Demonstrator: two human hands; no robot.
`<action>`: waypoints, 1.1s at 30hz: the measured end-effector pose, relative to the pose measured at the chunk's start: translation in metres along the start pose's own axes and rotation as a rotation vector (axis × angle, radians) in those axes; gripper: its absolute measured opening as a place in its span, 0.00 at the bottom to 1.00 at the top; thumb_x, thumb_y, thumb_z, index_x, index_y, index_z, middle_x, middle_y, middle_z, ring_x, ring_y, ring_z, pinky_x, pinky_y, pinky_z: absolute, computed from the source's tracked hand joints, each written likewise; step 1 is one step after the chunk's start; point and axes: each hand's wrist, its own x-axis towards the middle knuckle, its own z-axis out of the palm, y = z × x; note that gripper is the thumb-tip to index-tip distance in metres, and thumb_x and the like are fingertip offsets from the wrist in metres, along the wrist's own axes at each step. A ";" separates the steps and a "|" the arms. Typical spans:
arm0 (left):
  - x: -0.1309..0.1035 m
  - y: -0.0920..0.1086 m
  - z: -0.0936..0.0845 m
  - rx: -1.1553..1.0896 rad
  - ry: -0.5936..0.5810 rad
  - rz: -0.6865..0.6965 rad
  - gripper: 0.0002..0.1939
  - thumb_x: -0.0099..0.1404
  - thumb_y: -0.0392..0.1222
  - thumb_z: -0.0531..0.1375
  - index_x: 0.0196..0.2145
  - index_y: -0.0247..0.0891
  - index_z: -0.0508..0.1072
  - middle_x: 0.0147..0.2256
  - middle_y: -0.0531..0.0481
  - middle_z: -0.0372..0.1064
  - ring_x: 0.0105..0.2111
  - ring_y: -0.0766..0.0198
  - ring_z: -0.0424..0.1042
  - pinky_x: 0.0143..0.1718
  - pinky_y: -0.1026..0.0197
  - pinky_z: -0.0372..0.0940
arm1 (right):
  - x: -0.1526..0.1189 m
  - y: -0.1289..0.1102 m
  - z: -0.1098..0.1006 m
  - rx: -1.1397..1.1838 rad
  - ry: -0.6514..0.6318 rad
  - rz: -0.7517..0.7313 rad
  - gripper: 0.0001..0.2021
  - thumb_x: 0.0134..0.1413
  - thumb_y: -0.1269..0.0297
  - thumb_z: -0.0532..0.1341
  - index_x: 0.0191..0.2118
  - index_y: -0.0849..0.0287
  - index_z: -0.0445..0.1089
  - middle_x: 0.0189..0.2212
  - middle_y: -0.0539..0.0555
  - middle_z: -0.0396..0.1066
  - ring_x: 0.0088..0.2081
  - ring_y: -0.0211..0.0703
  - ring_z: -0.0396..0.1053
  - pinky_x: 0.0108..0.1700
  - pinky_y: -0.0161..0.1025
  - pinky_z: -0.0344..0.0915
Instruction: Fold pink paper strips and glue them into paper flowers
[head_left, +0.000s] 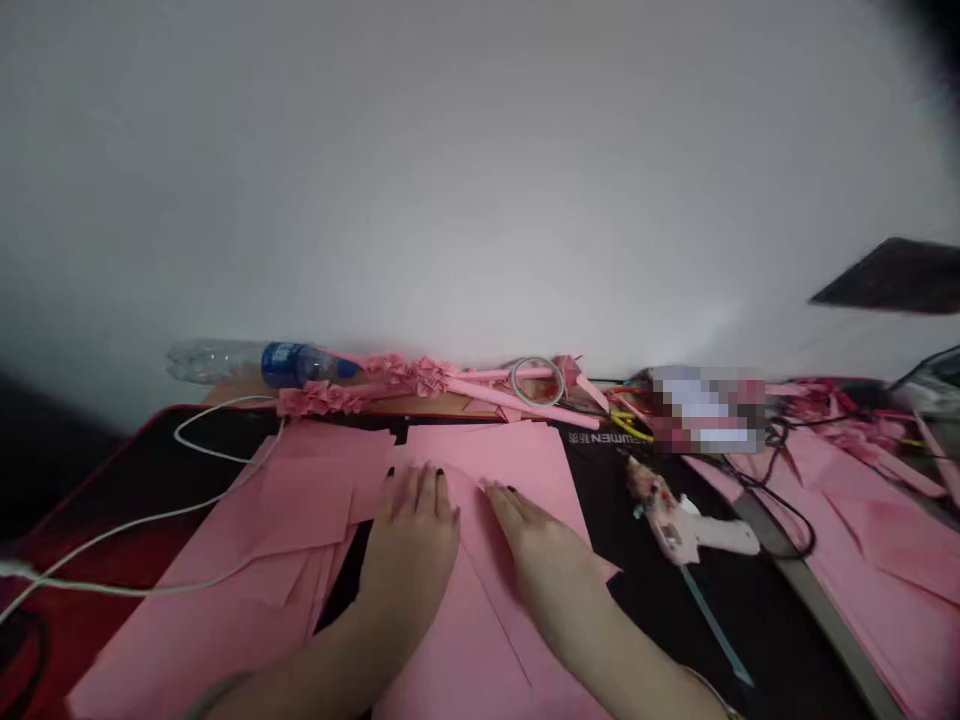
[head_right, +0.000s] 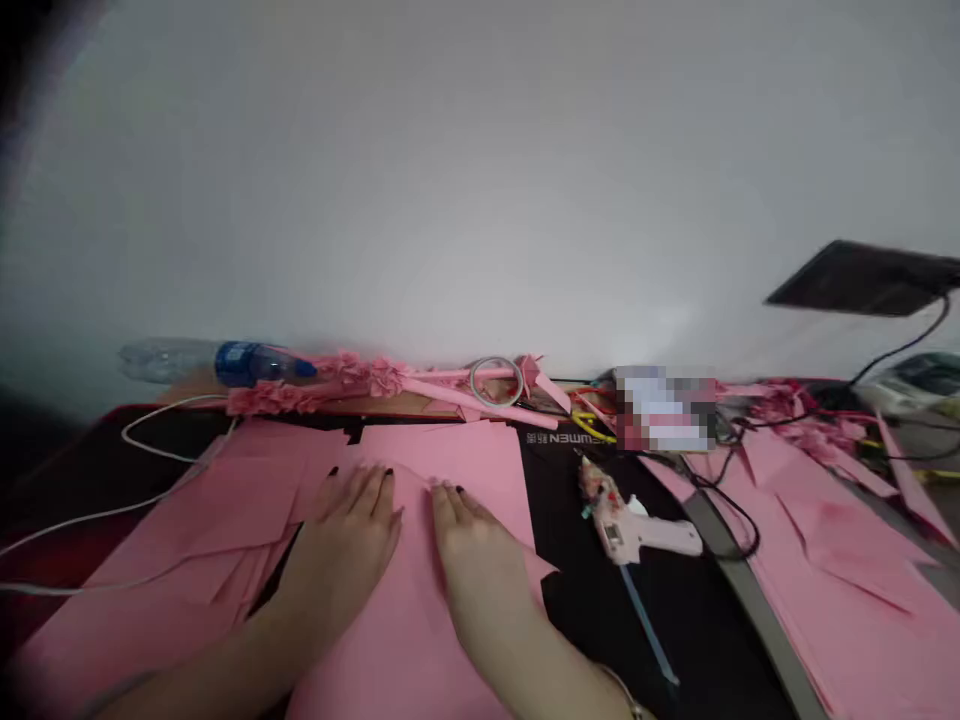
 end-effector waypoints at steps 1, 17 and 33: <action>0.001 0.000 0.000 -0.002 -0.001 -0.009 0.23 0.70 0.35 0.45 0.58 0.25 0.65 0.58 0.33 0.61 0.59 0.42 0.60 0.57 0.39 0.55 | -0.002 0.000 -0.002 0.001 0.009 -0.007 0.31 0.45 0.90 0.50 0.57 0.71 0.65 0.53 0.63 0.69 0.50 0.49 0.72 0.50 0.41 0.71; 0.005 -0.004 -0.007 -0.080 -0.041 -0.013 0.23 0.70 0.35 0.46 0.57 0.20 0.65 0.57 0.28 0.61 0.58 0.43 0.61 0.57 0.39 0.55 | -0.006 -0.001 -0.001 -0.045 0.182 -0.080 0.30 0.45 0.89 0.47 0.54 0.68 0.69 0.48 0.60 0.74 0.44 0.44 0.76 0.41 0.33 0.74; 0.004 -0.002 -0.004 -0.024 0.002 -0.020 0.23 0.69 0.35 0.46 0.56 0.23 0.67 0.56 0.30 0.63 0.58 0.43 0.61 0.57 0.40 0.55 | -0.006 -0.003 -0.003 -0.029 0.112 -0.038 0.32 0.44 0.89 0.47 0.56 0.67 0.67 0.50 0.60 0.72 0.46 0.44 0.74 0.44 0.34 0.73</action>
